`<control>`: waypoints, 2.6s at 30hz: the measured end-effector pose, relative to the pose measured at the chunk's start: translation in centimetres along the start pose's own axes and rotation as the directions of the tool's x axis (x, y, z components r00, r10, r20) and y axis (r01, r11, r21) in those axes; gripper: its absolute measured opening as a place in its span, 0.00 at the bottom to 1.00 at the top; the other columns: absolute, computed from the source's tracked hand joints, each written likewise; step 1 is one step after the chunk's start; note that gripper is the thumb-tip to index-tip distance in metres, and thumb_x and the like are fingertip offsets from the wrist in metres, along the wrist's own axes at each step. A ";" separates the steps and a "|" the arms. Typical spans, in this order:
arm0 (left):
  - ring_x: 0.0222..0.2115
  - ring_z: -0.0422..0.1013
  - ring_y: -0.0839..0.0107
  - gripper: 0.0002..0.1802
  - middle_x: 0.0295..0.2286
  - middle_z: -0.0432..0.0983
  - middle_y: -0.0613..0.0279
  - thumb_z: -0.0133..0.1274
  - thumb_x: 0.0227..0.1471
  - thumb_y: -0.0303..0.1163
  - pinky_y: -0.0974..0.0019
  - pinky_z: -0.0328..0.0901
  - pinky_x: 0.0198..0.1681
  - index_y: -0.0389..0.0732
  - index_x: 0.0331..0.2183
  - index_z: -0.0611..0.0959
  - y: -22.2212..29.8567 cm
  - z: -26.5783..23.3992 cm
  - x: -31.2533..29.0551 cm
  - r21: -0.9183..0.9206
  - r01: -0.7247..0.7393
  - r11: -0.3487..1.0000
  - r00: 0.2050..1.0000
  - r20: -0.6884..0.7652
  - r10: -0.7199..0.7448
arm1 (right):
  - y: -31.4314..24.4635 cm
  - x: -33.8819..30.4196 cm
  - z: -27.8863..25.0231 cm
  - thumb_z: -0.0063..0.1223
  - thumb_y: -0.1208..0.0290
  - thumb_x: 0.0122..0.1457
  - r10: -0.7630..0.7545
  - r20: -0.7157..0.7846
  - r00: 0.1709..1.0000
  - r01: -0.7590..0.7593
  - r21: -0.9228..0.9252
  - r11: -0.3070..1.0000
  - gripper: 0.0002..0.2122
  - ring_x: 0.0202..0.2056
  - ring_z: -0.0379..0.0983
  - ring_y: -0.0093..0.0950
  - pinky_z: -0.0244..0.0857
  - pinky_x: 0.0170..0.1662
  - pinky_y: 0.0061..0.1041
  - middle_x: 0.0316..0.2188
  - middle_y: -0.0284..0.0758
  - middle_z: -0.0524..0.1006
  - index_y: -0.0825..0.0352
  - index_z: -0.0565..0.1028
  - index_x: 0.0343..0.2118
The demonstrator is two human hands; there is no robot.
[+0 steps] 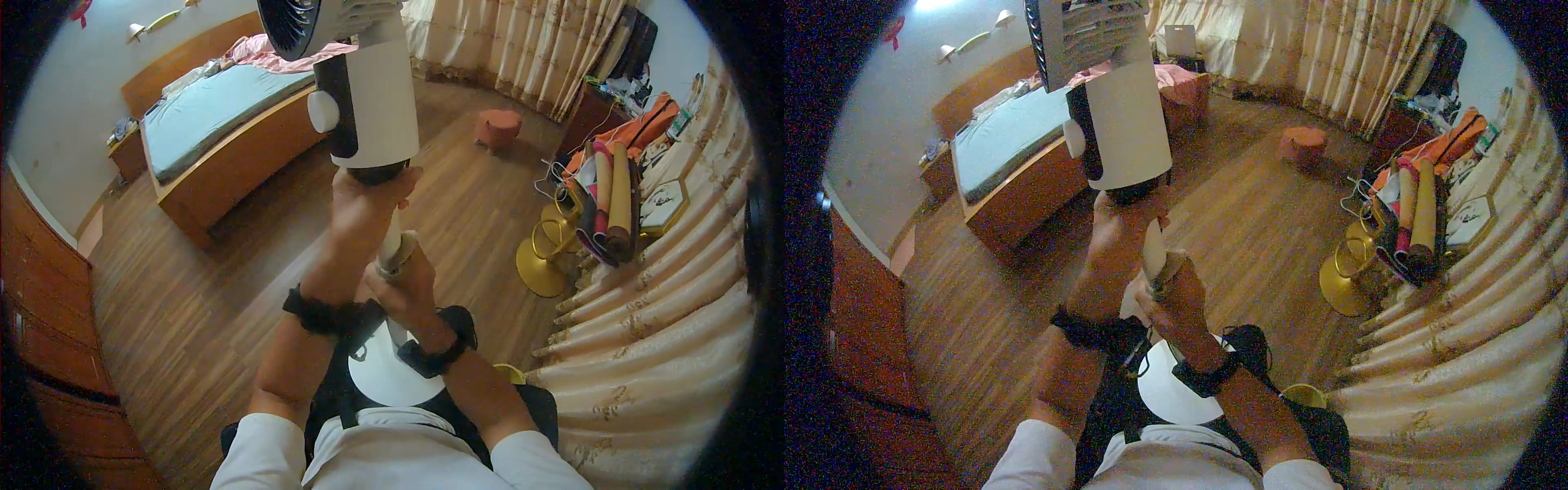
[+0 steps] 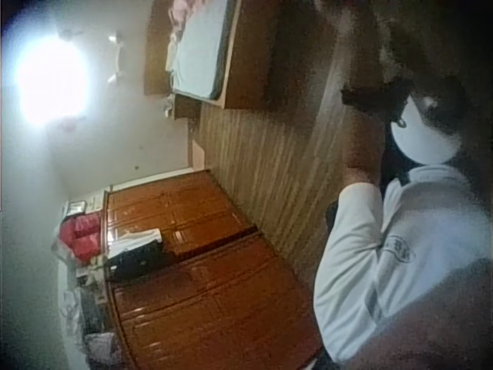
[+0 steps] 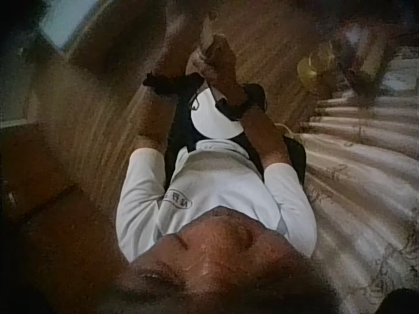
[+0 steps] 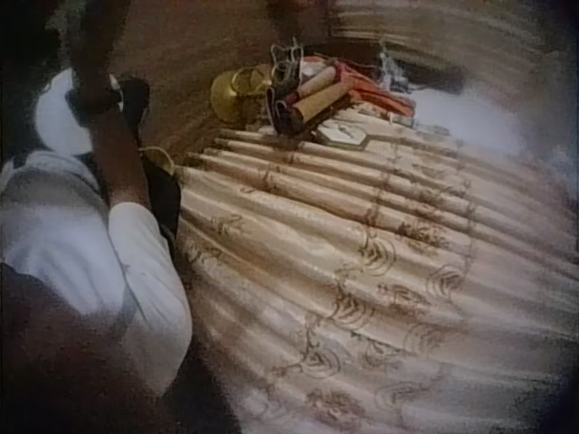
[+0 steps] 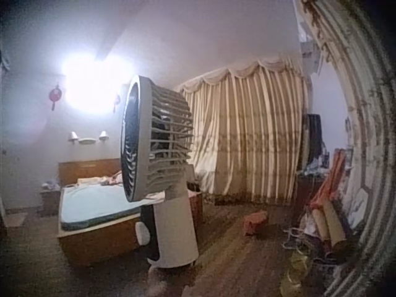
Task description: Cleaning a portable electric fan using a cloth to wipe various parts including the base, stand, and grill.
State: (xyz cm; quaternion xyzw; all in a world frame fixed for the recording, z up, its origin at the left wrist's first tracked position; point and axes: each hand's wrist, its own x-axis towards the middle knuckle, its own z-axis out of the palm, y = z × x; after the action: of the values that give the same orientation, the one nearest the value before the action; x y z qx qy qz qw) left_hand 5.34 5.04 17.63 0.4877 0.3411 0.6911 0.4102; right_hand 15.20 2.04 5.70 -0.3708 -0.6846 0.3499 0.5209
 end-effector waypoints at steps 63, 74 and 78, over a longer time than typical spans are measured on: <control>0.26 0.71 0.76 0.15 0.29 0.76 0.66 0.65 0.45 0.25 0.69 0.67 0.27 0.36 0.36 0.79 1.2 -0.6 0.4 0.060 -0.219 0.974 0.973 -0.061 0.223 | -5.4 4.7 -1.8 0.67 0.68 0.48 -0.020 0.210 0.978 0.006 0.063 0.998 0.26 0.37 0.76 0.29 0.72 0.40 0.30 0.38 0.37 0.78 0.67 0.69 0.49; 0.17 0.66 0.74 0.13 0.19 0.71 0.62 0.62 0.49 0.37 0.70 0.60 0.18 0.38 0.29 0.79 5.0 -1.8 1.3 0.006 -0.003 1.000 0.999 0.048 0.003 | 2.9 -2.0 -1.5 0.67 0.58 0.48 0.134 0.416 0.900 -0.082 -0.140 0.987 0.29 0.40 0.76 0.49 0.70 0.44 0.42 0.37 0.47 0.76 0.65 0.67 0.49; 0.16 0.66 0.73 0.13 0.19 0.70 0.62 0.60 0.49 0.38 0.70 0.61 0.18 0.37 0.29 0.79 4.8 -1.5 1.4 -0.030 0.029 0.999 0.993 0.112 -0.025 | 8.6 -6.5 -1.4 0.70 0.62 0.48 0.243 0.524 0.816 -0.322 0.063 0.945 0.27 0.40 0.77 0.37 0.72 0.45 0.35 0.38 0.41 0.78 0.66 0.70 0.48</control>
State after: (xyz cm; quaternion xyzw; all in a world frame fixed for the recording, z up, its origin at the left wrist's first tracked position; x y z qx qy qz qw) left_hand 2.50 4.12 21.89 0.5143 0.3132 0.6625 0.4455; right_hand 19.02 0.58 -4.37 -0.3229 -0.7069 0.5588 0.2895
